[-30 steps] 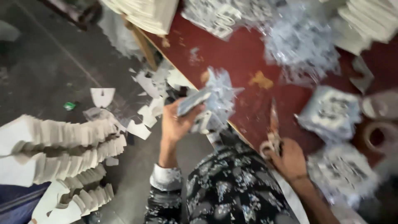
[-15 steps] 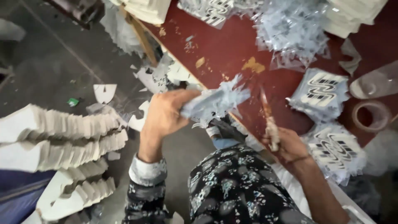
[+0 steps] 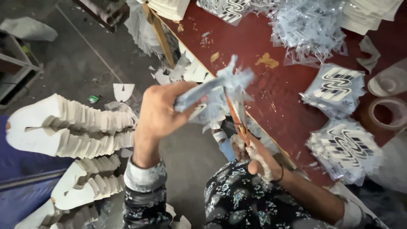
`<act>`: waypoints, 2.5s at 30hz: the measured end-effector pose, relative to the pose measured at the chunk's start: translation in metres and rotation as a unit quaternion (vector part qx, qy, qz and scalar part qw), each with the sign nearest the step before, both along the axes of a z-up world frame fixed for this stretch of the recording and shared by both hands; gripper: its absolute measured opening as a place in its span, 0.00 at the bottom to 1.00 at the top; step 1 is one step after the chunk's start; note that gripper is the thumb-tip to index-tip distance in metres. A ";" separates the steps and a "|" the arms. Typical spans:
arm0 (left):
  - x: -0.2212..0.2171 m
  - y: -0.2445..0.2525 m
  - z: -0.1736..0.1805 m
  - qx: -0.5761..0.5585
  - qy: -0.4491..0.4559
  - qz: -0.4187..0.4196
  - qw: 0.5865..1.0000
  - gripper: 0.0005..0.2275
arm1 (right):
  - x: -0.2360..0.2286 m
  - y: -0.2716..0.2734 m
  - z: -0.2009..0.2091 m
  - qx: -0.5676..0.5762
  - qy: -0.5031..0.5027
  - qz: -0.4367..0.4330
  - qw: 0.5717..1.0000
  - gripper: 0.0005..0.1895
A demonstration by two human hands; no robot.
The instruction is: The person places printed stickers into clear plastic bags and uses scissors to trim the excess plastic. The person then stacks the finished packages on the table.
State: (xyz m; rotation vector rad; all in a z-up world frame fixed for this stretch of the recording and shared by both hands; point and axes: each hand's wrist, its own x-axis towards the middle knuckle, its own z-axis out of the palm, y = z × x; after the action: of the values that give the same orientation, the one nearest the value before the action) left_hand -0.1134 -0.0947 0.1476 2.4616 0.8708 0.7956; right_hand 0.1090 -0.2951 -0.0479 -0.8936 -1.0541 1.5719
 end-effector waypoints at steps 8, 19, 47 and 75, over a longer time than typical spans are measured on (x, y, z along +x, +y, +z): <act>-0.007 -0.022 0.009 -0.002 -0.001 -0.029 1.000 0.10 | -0.015 0.045 0.044 0.027 -0.065 -0.033 0.997 0.39; 0.000 -0.005 0.024 -0.061 -0.007 -0.074 0.995 0.11 | -0.015 0.080 0.075 0.190 0.063 0.021 0.979 0.63; 0.028 0.008 -0.024 -0.092 -0.024 -0.263 0.960 0.13 | 0.140 0.004 -0.188 -0.084 0.163 -0.078 0.980 0.26; 0.078 0.057 0.033 -0.019 -0.105 -0.095 0.990 0.10 | 0.029 0.047 0.041 0.137 0.014 0.069 0.988 0.57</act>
State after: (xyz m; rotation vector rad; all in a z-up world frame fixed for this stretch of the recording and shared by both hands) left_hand -0.0350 -0.0379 0.1802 2.3327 0.5599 0.9382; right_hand 0.1378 -0.2478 -0.0067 -0.6206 -1.2987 1.5011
